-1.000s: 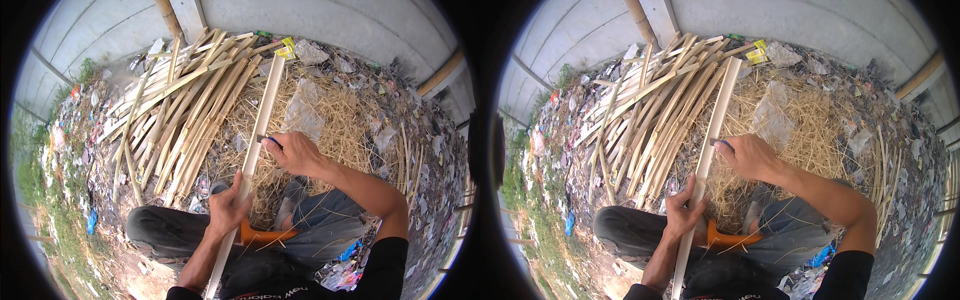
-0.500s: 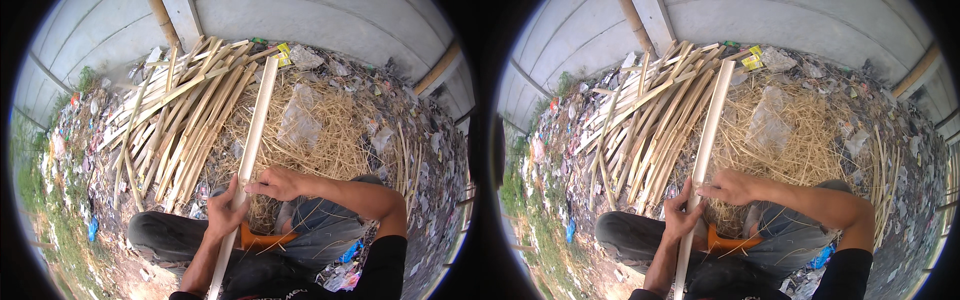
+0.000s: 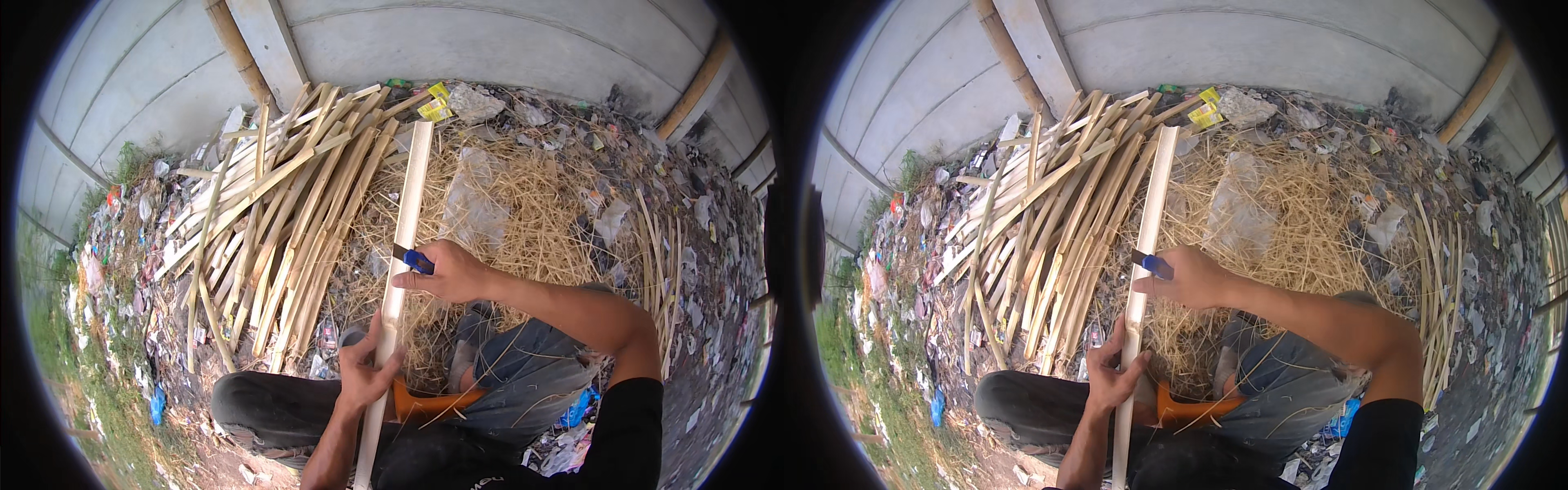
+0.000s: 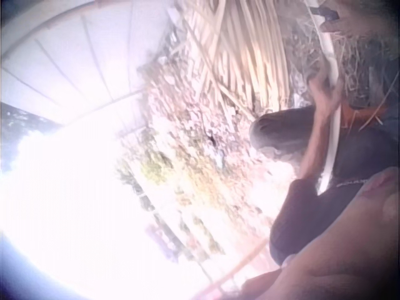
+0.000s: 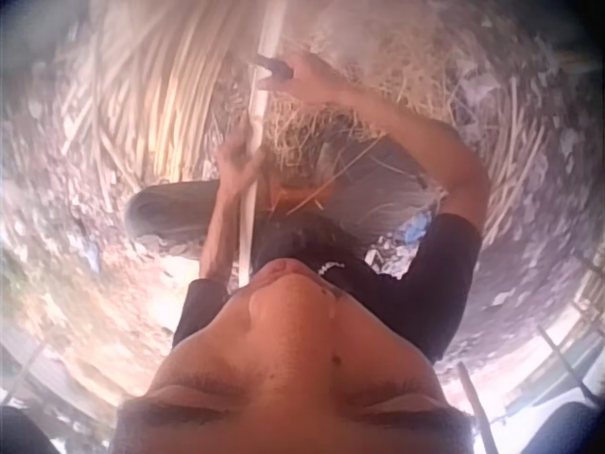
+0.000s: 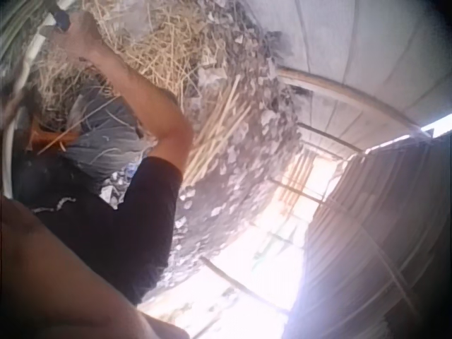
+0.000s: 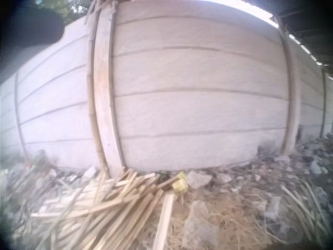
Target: The person sits on the ground and uses a knife to split long bamboo poles into thin strips. They hold the pole with one hand and use the knife to shave and separate the bamboo, discarding the resulting strips onto a pile.
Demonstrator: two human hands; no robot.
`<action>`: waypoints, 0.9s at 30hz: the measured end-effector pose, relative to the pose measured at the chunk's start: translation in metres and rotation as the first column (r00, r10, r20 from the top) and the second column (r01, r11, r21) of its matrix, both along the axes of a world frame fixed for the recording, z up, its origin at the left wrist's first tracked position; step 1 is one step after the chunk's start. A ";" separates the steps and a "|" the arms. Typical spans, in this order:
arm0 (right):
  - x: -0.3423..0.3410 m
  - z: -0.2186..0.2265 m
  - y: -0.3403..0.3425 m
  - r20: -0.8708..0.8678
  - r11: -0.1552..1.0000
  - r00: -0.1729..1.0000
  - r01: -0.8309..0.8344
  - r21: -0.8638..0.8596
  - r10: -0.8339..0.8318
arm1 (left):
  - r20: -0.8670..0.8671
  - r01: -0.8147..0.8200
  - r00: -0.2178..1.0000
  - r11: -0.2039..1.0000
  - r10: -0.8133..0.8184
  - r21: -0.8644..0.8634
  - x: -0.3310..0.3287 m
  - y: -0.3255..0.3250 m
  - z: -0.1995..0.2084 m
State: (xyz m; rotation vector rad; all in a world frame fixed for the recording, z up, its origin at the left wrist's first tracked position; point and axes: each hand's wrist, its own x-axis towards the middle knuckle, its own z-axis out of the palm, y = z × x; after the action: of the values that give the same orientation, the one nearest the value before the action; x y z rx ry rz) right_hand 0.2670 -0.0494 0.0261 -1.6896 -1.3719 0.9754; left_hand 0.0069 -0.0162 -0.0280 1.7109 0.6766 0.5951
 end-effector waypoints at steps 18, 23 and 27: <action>0.079 0.016 0.007 -0.247 0.861 0.846 0.503 0.071 -0.473 | 0.213 0.269 0.960 0.818 -0.183 -0.508 -0.017 -0.006 -0.003; 0.050 0.024 -0.006 0.486 0.922 0.802 0.194 0.335 -0.346 | 0.189 0.192 0.976 0.850 -0.111 -0.491 -0.013 -0.005 0.009; 0.015 0.013 -0.023 0.592 0.950 0.776 0.027 0.312 -0.217 | 0.208 0.140 0.976 0.900 -0.057 -0.413 -0.013 -0.003 -0.003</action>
State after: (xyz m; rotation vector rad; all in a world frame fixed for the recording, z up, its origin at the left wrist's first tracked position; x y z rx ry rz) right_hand 0.2820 -0.0720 0.0394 -1.9207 -1.6839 0.0970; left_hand -0.0064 -0.0190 -0.0312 1.2525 0.5310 0.4893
